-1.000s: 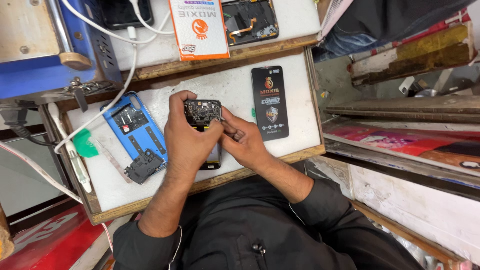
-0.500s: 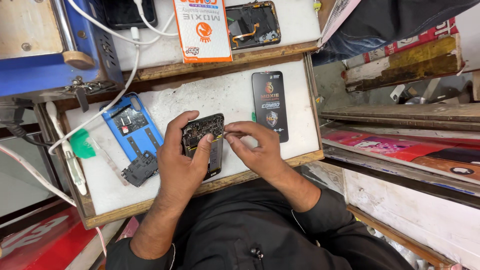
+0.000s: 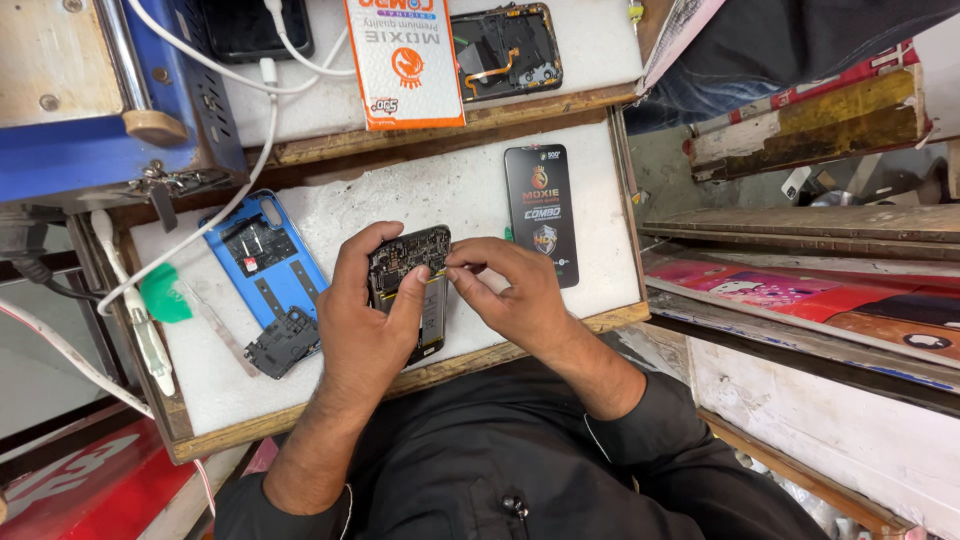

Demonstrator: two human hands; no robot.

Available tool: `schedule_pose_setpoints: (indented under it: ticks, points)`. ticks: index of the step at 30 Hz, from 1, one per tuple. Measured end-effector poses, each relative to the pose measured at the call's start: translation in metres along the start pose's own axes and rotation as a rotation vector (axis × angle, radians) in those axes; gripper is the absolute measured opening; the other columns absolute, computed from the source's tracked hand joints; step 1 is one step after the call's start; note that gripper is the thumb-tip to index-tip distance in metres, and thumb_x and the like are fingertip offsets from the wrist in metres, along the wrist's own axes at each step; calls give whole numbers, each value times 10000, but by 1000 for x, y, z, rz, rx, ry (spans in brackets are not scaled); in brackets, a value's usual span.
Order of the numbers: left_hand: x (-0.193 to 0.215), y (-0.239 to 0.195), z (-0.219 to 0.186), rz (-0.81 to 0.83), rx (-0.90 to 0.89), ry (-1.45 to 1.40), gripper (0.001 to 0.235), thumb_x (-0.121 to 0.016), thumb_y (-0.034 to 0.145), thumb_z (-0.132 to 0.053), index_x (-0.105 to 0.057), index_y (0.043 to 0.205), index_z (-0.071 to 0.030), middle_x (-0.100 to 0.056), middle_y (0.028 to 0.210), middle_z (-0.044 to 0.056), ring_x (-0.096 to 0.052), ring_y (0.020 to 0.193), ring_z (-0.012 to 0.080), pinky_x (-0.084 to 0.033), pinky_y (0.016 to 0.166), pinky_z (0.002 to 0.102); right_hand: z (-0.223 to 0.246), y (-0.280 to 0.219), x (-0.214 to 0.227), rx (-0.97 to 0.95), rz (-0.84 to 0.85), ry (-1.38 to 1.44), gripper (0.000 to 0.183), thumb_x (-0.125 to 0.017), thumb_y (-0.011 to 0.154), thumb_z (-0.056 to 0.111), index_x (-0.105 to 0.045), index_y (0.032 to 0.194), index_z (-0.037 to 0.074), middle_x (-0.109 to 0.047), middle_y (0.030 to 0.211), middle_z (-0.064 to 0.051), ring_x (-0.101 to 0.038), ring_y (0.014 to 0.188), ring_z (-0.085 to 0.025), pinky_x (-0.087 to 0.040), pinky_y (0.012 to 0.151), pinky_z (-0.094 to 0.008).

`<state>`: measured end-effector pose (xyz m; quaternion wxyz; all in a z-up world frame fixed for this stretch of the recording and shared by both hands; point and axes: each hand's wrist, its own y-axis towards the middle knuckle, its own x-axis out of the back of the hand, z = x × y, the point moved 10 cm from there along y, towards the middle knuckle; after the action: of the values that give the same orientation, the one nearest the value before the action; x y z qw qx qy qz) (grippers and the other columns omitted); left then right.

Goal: The person handles a disassembled smartphone, picks up a phone case, and uses a red marker to apply marks to the phone's internal frame. The person also picks up and places down a circuit board and battery while working at a cluttered repair bench.

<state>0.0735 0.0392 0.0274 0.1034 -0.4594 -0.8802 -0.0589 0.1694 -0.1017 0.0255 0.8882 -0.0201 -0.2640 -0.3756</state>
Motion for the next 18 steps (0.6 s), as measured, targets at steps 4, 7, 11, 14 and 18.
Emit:
schedule_pose_setpoints:
  ticks: [4,7,11,14,18]
  points:
    - [-3,-2,8,37,66,-59,439,-745,935,-98,-571,1336,-62,-746,1044,113,-737,883,156,-590,755,279,-33,-9,-8,-249,37,382,428,-733,944,33,-524,1316,13,-731,1106,-89,-728,1045,-142,-594,911,-268]
    - [1,-6,-6,15,-62,20,427,-750,945,-92,-574,1331,-51,-731,1092,138,-752,944,199,-589,802,311,-38,-12,-20,-243,112,616,417,-672,986,-21,-544,1383,-46,-698,1207,-132,-683,1133,-159,-570,1002,-303]
    - [-1,-16,-14,14,-119,60,404,-751,951,-106,-580,1314,-66,-739,1094,137,-775,945,232,-600,796,329,-49,-20,-21,-257,109,667,392,-686,972,-39,-571,1346,-71,-714,1180,-125,-689,1091,-150,-579,962,-301]
    - [-3,-20,-18,13,-145,71,388,-750,957,-105,-586,1308,-75,-743,1092,134,-779,946,242,-603,794,333,-53,-23,-20,-255,116,664,350,-684,965,-48,-594,1302,-74,-725,1138,-112,-697,1053,-141,-582,933,-293]
    - [-6,-20,-20,16,-163,78,384,-749,960,-106,-588,1306,-74,-744,1104,131,-779,957,238,-604,798,329,-53,-24,-20,-243,118,655,284,-672,967,-59,-631,1248,-70,-727,1096,-98,-689,1009,-121,-569,901,-275]
